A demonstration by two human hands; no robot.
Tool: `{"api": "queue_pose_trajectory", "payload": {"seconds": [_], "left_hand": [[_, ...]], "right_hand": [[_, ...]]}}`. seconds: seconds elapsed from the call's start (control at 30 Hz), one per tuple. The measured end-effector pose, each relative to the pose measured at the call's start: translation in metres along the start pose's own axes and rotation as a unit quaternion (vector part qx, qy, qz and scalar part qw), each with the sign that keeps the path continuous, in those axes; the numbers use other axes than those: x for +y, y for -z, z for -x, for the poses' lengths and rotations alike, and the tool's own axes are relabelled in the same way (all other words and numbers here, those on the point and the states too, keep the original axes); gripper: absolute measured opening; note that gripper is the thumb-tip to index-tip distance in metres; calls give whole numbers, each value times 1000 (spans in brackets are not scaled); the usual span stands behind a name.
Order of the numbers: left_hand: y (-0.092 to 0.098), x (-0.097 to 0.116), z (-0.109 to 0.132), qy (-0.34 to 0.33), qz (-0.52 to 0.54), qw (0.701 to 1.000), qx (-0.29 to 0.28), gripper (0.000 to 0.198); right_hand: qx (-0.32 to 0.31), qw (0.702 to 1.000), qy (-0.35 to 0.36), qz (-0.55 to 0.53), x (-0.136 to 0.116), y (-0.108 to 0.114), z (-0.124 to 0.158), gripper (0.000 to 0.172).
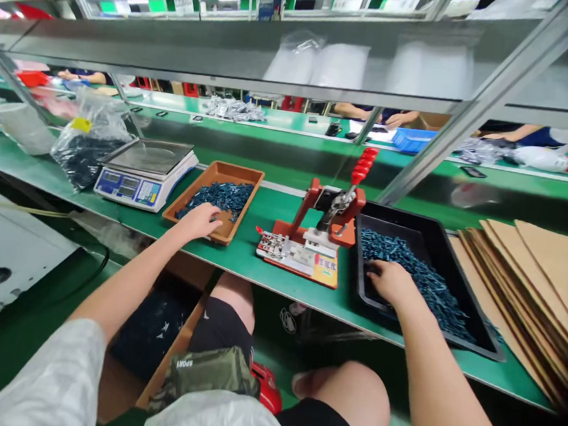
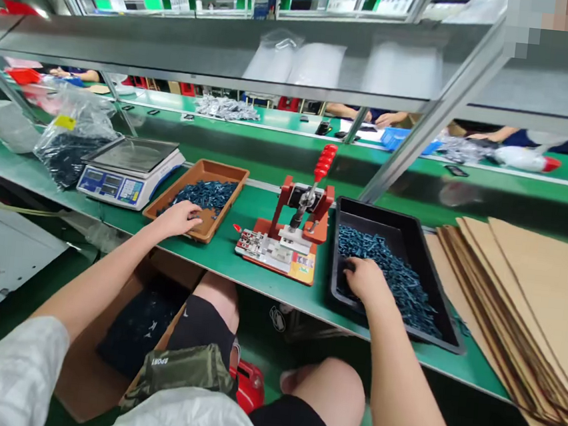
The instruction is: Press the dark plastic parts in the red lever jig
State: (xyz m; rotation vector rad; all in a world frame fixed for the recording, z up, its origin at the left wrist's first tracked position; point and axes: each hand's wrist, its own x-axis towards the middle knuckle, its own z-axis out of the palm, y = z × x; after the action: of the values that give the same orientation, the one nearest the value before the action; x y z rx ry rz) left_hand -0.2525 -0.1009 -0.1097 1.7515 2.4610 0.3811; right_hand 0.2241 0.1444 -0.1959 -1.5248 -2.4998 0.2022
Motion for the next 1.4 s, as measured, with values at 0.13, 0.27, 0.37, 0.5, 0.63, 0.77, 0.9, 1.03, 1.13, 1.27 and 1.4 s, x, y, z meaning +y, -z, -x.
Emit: {"api": "queue_pose_trajectory", "payload": {"seconds": [0.13,0.27,0.37,0.5,0.63,0.77,0.9,1.03,1.13,1.27,1.4], "left_hand": [[-12,8,-34,23,-40,994,-94,24],[-21,5,-45,22,-56,992,-110,14],[-27,-3,-52,24,-60,992,-105,14],[-30,-8,-54,43,-69,991,-105,10],[-27,-9,-51,69,-83,988,-113,4],[-21,-8,-44,94,-99,986,-98,9],[-12,-1,-33,81,-105,990,41,26],[-1,19,-21,30,-4,982,184,28],[2,50,-13,-34,109,974,198,29],[-12,104,-7,-90,244,956,138,33],[-39,146,-10,-48,328,943,11,37]], "right_hand": [[-37,995,-49,-83,-20,25,11,18],[26,985,-61,-157,-35,45,19,17],[66,964,-65,-249,-38,51,24,12],[97,858,-18,-504,-52,60,41,21],[127,812,6,-570,-80,63,59,18],[130,789,30,-600,-113,50,75,15],[146,841,59,-518,-137,19,84,9],[182,865,48,-465,-141,-13,82,11],[199,865,48,-459,-137,-31,78,16],[182,858,41,-479,-135,-41,78,24],[167,853,17,-495,-136,-39,79,19]]}}
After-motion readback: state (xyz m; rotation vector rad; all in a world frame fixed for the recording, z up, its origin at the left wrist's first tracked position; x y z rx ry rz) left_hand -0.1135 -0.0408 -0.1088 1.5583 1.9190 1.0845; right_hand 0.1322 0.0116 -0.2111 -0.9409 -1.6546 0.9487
